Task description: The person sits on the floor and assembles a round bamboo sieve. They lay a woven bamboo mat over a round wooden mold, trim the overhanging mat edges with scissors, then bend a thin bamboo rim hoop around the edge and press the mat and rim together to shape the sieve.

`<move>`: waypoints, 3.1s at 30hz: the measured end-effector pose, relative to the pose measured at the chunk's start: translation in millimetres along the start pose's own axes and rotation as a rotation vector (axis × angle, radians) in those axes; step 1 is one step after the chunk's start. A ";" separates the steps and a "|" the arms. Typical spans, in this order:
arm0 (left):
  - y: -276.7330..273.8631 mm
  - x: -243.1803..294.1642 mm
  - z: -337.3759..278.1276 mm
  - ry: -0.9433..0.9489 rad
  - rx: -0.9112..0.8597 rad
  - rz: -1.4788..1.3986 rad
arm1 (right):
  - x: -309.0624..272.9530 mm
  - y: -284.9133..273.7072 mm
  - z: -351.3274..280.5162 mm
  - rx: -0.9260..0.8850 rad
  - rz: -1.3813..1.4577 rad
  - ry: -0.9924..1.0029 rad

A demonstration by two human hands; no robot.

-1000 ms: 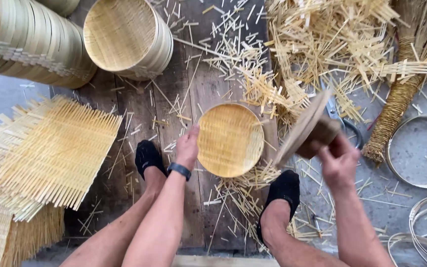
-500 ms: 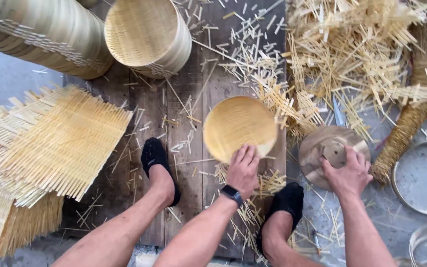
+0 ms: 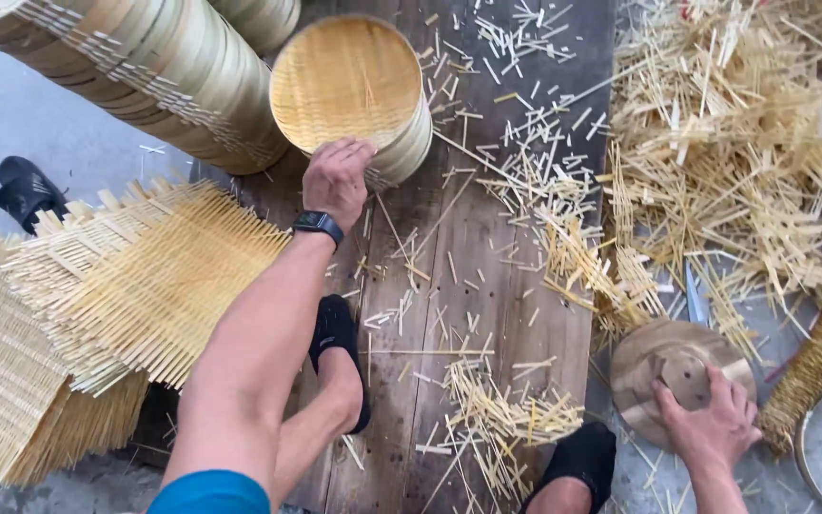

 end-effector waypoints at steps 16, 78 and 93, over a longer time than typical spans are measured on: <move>41.6 -35.6 -16.8 -0.182 -0.065 -0.183 | 12.5 11.8 1.2 0.019 0.019 -0.029; -9.8 153.0 -162.7 -0.897 -0.422 -0.604 | -166.9 -31.6 -27.0 -0.651 1.455 0.176; 61.5 101.8 -209.0 -1.367 -0.657 -1.200 | -131.3 -26.5 -7.7 -0.365 1.229 0.100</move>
Point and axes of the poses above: each hand's wrist, its own z-axis towards the middle knuckle, its own y-axis out of the palm, x = y × z, the point moved 4 cm from there along z, towards the middle knuckle, and after that the axes turned 2 degrees about -x, right-handed, at the moved point
